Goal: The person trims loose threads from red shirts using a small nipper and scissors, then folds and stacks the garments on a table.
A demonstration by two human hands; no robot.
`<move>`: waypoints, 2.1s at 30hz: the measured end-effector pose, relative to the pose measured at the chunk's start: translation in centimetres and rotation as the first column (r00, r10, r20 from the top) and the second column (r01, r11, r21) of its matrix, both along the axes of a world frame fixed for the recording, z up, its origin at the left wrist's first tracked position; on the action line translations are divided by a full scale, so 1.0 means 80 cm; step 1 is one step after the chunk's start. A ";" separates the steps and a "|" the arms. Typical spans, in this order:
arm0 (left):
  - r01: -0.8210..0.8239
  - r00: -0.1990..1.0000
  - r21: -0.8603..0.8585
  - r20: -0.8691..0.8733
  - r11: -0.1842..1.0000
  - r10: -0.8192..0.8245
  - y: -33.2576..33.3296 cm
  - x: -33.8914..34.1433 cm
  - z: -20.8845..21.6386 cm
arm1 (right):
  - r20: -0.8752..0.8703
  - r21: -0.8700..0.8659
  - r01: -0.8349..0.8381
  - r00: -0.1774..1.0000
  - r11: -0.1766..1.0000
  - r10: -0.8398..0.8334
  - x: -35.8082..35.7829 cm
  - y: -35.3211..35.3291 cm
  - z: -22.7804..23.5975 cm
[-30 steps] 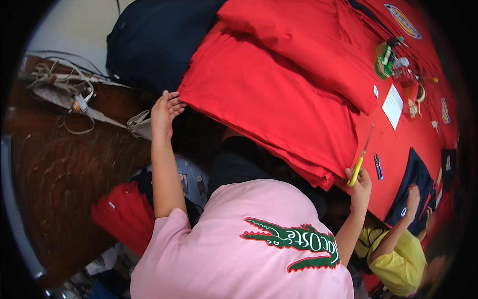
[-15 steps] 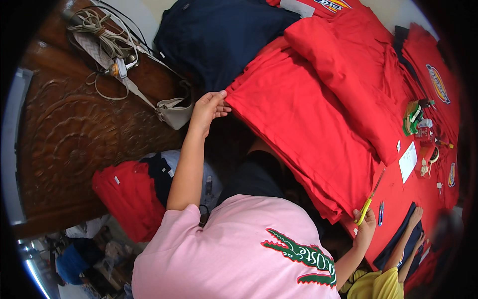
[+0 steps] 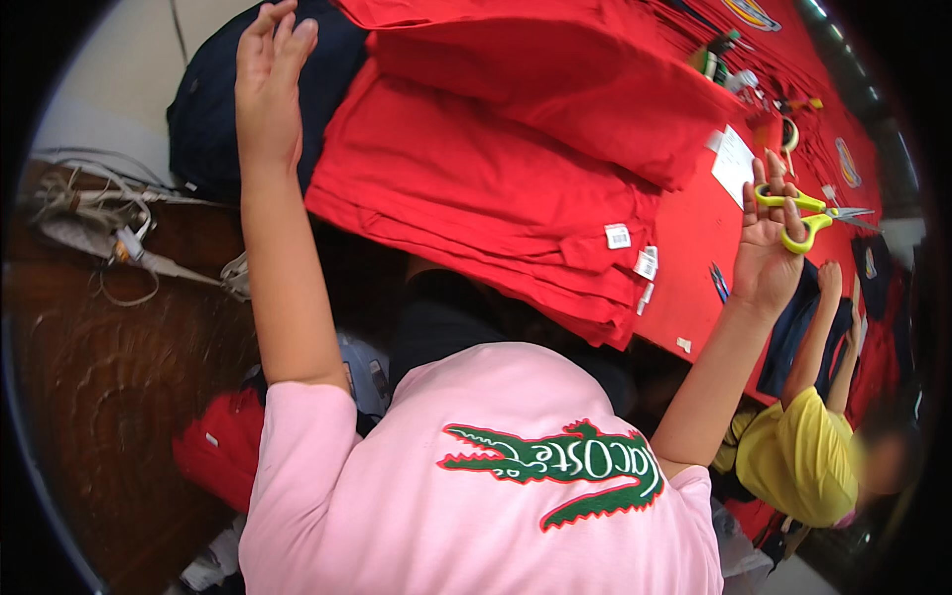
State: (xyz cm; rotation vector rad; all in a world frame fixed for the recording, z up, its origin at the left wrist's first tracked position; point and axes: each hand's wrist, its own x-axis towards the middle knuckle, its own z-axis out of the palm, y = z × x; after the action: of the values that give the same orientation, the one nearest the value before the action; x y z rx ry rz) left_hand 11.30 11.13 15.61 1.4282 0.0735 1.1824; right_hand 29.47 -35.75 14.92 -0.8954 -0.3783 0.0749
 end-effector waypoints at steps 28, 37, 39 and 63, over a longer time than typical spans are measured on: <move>0.093 0.791 0.612 -0.524 0.786 0.315 -0.174 -0.059 -0.197 | 0.107 -0.526 -0.110 0.975 0.843 0.194 -0.104 -0.080 -0.101; -0.123 0.691 0.744 -0.411 0.657 0.595 -0.096 -0.125 -0.222 | -0.271 -0.697 -0.242 0.960 0.675 0.065 -0.142 -0.090 -0.174; -0.140 0.683 0.727 -0.421 0.673 0.597 -0.092 -0.137 -0.218 | -0.326 -0.678 -0.288 0.942 0.676 0.074 -0.138 -0.086 -0.162; 0.453 0.566 0.000 -0.772 0.892 -0.288 -0.271 -0.016 -0.128 | -0.272 -0.774 -0.146 0.955 0.616 -0.115 -0.156 -0.095 -0.088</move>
State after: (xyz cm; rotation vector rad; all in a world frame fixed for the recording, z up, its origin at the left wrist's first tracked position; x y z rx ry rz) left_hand 10.01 -10.57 5.37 1.9318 0.2276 0.1638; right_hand 16.98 -43.36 7.84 -1.7504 -0.0401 0.4215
